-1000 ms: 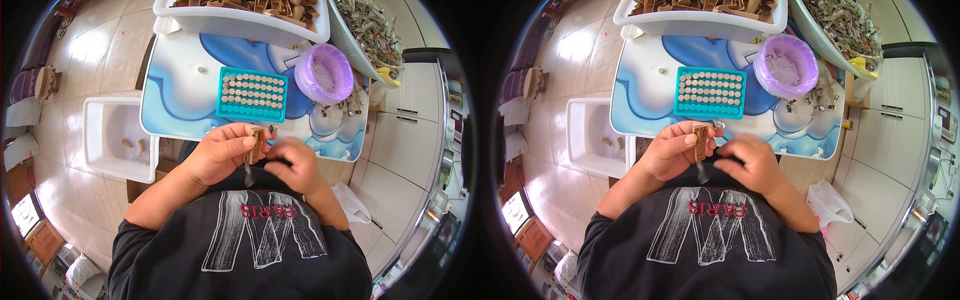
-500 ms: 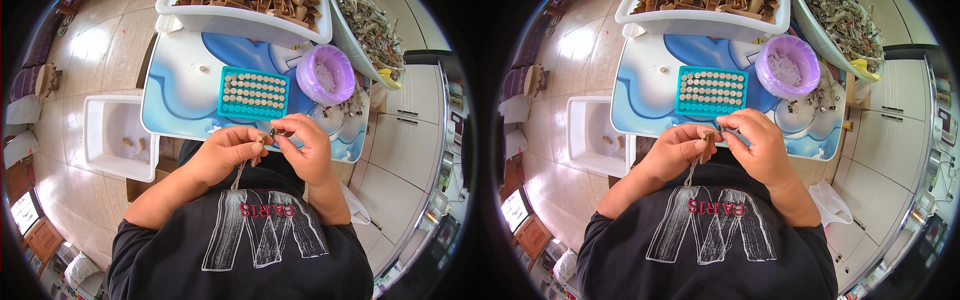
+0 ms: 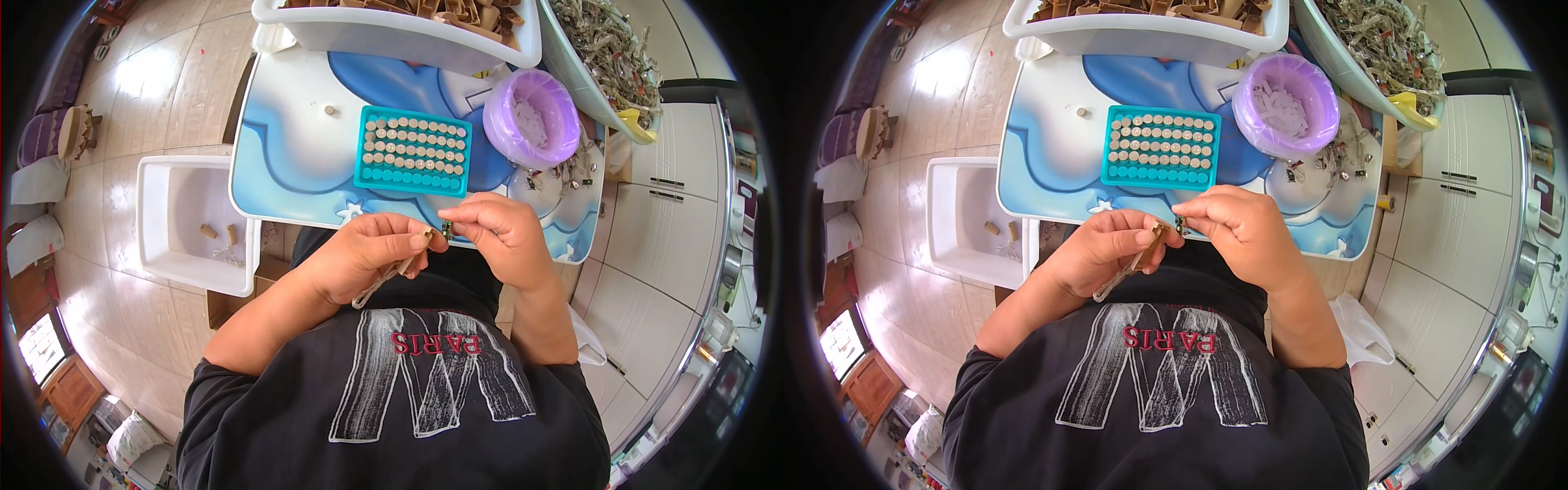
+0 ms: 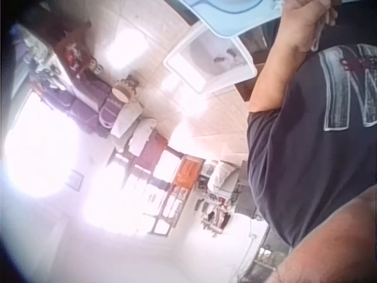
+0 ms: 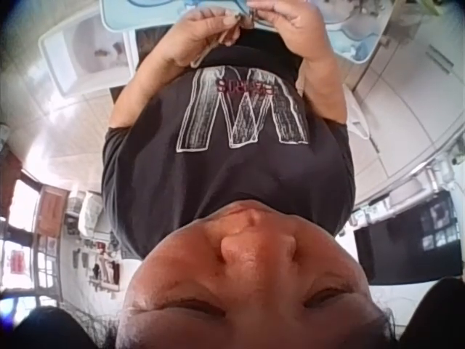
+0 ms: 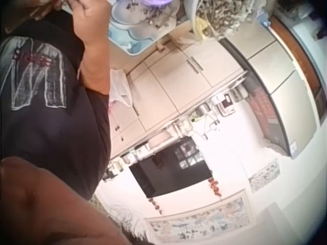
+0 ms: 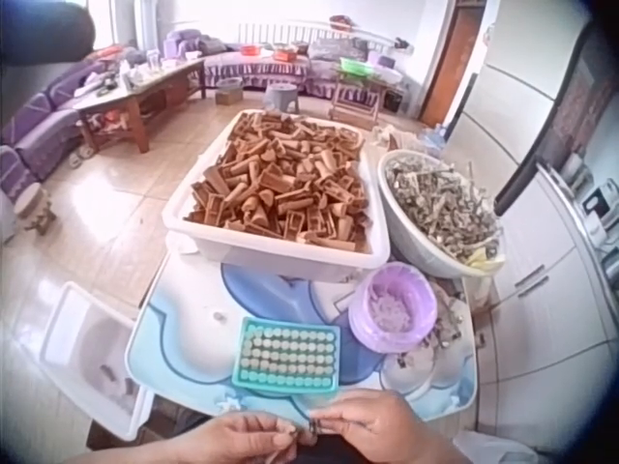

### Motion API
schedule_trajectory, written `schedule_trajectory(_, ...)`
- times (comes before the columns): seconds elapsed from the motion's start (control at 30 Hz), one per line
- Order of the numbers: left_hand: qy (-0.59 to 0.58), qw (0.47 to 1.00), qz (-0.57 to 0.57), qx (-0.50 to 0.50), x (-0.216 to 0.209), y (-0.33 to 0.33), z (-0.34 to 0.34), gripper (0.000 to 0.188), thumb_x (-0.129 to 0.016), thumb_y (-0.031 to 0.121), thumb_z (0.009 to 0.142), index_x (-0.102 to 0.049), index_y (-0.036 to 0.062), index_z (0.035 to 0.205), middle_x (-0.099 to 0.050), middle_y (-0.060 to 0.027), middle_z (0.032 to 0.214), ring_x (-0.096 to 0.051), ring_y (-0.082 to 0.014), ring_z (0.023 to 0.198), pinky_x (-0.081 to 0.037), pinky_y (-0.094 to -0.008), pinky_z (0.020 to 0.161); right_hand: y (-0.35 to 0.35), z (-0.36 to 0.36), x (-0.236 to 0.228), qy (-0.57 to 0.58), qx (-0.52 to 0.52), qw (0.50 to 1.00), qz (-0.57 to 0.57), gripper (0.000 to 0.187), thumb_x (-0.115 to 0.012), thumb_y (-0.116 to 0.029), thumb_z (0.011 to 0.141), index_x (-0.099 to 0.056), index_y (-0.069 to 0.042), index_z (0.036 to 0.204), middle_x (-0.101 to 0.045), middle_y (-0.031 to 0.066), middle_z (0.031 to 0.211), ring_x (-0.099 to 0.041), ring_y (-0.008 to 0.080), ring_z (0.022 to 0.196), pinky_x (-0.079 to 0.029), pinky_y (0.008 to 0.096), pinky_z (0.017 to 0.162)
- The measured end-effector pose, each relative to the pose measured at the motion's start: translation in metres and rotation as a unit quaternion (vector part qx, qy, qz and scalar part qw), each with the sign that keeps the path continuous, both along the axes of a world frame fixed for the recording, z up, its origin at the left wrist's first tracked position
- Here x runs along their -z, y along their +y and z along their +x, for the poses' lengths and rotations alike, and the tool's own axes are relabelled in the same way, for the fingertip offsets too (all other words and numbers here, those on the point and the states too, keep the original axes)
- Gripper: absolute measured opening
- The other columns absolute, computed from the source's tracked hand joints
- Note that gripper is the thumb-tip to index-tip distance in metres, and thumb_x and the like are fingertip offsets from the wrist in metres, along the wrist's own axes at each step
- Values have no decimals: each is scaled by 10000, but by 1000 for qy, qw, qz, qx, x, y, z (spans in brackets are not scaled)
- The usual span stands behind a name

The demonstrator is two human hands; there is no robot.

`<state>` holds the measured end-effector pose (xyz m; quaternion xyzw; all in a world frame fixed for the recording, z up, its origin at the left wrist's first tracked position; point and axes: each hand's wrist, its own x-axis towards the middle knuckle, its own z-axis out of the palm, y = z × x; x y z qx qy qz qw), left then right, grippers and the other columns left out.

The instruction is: Manually assembling small metal or plastic components by stringing them onto a cord.

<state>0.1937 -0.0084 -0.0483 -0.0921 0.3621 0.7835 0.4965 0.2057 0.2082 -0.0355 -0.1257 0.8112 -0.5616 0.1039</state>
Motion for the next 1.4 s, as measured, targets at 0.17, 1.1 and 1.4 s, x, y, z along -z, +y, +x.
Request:
schedule_trajectory(0.17, -53, 997, 59, -6, 4, -4, 0, 348, -619, 253, 851, -606, -49, 1022, -630, -143, 1017, -573, -122, 736, -470, -256, 674, -8, 1, 2, 121, 22, 991, 61, 132, -643, 10, 757, -633, -12, 886, -637, 117, 794, -610, 271, 713, -479, 321, 634)
schedule_trajectory(1.1, -9, 994, 70, -82, 2, 3, 4, 342, -535, 169, 927, -512, 47, 1245, -620, -63, 1032, -612, -149, 914, -512, -299, 816, -38, 9, 7, 266, 124, 953, 73, 161, -693, -21, 706, -658, -69, 856, -572, 53, 803, -543, 207, 688, -411, 308, 583)
schedule_trajectory(1.4, 2, 996, 14, -90, -2, 4, 5, 374, -551, 173, 921, -502, 25, 1261, -618, -69, 1040, -610, -144, 904, -515, -291, 809, -37, 8, 2, 344, 110, 914, 187, 221, -678, -21, 642, -660, -72, 856, -561, 41, 798, -545, 225, 700, -411, 346, 608)
